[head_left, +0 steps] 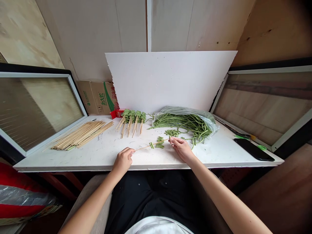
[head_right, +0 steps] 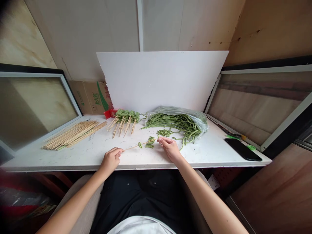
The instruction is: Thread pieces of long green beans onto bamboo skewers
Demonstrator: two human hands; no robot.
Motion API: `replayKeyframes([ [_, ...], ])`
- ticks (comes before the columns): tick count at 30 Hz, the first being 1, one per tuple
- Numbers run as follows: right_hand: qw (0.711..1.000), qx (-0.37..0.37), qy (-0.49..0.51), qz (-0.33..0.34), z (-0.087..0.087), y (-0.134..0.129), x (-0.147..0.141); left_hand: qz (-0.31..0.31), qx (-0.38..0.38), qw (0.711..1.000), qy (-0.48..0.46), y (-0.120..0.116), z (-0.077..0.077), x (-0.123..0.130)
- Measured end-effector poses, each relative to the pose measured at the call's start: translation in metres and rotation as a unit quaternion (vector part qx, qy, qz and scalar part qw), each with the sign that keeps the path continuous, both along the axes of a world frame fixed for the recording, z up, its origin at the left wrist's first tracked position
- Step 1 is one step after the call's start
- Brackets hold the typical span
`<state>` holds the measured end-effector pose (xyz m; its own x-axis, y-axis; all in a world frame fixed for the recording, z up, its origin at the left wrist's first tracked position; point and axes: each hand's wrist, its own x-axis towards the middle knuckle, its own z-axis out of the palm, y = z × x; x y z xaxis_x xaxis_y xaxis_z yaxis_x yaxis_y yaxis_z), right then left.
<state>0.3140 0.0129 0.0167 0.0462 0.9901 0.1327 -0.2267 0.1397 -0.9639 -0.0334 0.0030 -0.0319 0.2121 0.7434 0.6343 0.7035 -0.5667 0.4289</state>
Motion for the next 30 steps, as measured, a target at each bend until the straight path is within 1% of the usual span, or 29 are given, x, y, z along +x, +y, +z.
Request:
replayKeyframes([
  [11, 0.999, 0.013, -0.037, -0.006, -0.007, 0.004, 0.001, -0.005, 0.011, 1.0, 0.013, -0.004, 0.004, 0.0],
  [14, 1.0, 0.01, -0.028, -0.003, -0.006, 0.004, 0.0, -0.012, 0.011, 1.0, 0.004, -0.004, 0.004, 0.0],
  [18, 1.0, 0.003, -0.004, 0.004, -0.002, 0.001, 0.0, -0.024, 0.015, 0.999, -0.023, -0.003, 0.007, 0.001],
  [22, 1.0, -0.011, 0.02, -0.019, 0.002, 0.0, -0.001, -0.021, 0.035, 0.997, -0.061, -0.005, 0.011, 0.003],
  [25, 0.999, -0.015, 0.029, -0.025, 0.004, 0.0, -0.002, -0.023, 0.045, 0.997, -0.064, -0.008, 0.013, 0.004],
  [30, 0.998, 0.015, -0.011, -0.057, 0.0, 0.003, -0.002, -0.052, 0.041, 0.997, -0.05, -0.01, 0.011, 0.002],
])
